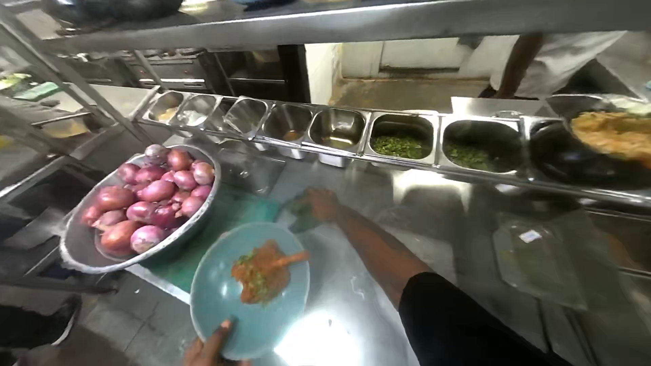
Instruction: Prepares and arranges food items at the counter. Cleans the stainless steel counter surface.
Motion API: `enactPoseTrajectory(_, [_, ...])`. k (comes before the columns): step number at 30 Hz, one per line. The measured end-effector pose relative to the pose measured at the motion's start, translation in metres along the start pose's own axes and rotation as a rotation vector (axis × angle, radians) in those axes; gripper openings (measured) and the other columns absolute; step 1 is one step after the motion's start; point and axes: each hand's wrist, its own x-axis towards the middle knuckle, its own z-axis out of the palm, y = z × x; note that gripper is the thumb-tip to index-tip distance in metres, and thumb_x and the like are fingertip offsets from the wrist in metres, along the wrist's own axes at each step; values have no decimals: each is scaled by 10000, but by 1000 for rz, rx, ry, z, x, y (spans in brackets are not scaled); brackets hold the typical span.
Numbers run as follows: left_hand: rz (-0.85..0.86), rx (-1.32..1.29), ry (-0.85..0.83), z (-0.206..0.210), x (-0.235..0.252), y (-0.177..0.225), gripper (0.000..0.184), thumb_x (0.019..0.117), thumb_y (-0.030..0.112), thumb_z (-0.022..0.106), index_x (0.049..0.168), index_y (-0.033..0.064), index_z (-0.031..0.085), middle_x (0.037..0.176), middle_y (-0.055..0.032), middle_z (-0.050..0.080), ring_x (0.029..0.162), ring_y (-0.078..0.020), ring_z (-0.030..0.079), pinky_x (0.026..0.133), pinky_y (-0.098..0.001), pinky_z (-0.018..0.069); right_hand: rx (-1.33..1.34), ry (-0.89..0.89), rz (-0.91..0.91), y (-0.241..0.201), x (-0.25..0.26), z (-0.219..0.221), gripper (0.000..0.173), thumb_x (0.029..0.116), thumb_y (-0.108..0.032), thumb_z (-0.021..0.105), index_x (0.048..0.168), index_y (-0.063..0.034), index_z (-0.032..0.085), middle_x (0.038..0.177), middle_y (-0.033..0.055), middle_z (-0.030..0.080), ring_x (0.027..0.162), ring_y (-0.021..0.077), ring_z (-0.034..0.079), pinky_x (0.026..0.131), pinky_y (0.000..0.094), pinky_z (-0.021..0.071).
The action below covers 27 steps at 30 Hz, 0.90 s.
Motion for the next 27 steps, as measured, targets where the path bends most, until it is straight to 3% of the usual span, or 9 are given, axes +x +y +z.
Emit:
enactPoseTrajectory(4, [-7, 43, -124, 42, 70, 38, 222, 1108, 127, 377, 1171, -39, 511, 744, -140, 702, 509, -212, 679, 441, -341, 591, -7, -183, -26, -26, -67, 34, 595, 885, -181, 774, 1425, -37, 569, 1508, 238, 486, 1400, 479, 404, 1129, 674, 320])
enactPoseTrajectory(7, [-7, 99, -260, 79, 116, 46, 249, 1116, 165, 379, 1216, -37, 484, 734, -156, 690, 522, -229, 684, 474, -358, 601, 17, -323, -169, -27, -120, 46, 417, 903, -14, 679, 1308, -112, 696, 1469, 207, 545, 1386, 484, 426, 1080, 733, 334])
enactPoseTrajectory(11, [-29, 126, -383, 125, 148, 33, 265, 1119, 191, 380, 1192, -30, 508, 720, -144, 687, 539, -208, 683, 494, -336, 597, 506, 50, -330, 36, -207, 28, 497, 877, 173, 506, 1255, -65, 725, 1341, 150, 643, 1259, 281, 596, 1096, 468, 468])
enactPoseTrajectory(14, [-59, 147, -447, 152, 157, 18, 289, 1121, 218, 381, 1200, -23, 520, 736, -142, 688, 562, -205, 687, 513, -330, 598, 667, 277, -152, 67, -291, -24, 442, 929, 75, 473, 1318, -10, 664, 1351, 121, 649, 1241, 184, 605, 1095, 394, 478])
enactPoseTrajectory(16, [-83, 166, -477, 168, 161, 9, 302, 1119, 232, 384, 1233, -16, 515, 773, -149, 684, 593, -211, 685, 535, -341, 595, 683, 408, 142, 76, -315, -51, 408, 958, 113, 510, 1313, -10, 668, 1310, 108, 682, 1178, 141, 647, 1050, 356, 516])
enactPoseTrajectory(19, [-116, 184, -497, 189, 168, -5, 322, 1114, 242, 386, 1228, -24, 528, 814, -164, 688, 621, -220, 686, 570, -354, 597, 436, 460, 543, 107, -290, -64, 388, 999, -26, 571, 1360, -129, 668, 1385, 152, 624, 1266, 297, 593, 1066, 530, 472])
enactPoseTrajectory(22, [-154, 178, -483, 206, 169, -14, 336, 1117, 256, 381, 1243, -21, 525, 847, -173, 692, 645, -225, 696, 591, -358, 604, 255, 393, 823, 136, -250, -32, 441, 1015, -352, 616, 1455, -355, 586, 1626, 132, 371, 1446, 460, 349, 1101, 708, 315])
enactPoseTrajectory(24, [-163, 181, -453, 213, 167, -16, 338, 1120, 261, 388, 1260, -22, 509, 858, -179, 690, 642, -227, 697, 588, -358, 604, 188, 350, 855, 128, -239, -12, 466, 1027, -363, 592, 1489, -392, 539, 1669, 116, 285, 1467, 464, 288, 1114, 703, 262])
enactPoseTrajectory(27, [-175, 172, -454, 214, 166, -25, 333, 1117, 267, 391, 1259, -13, 505, 871, -168, 689, 645, -217, 695, 589, -350, 602, 125, 285, 676, 87, -256, 32, 484, 988, -244, 657, 1453, -360, 589, 1620, 136, 376, 1413, 468, 366, 1069, 709, 306])
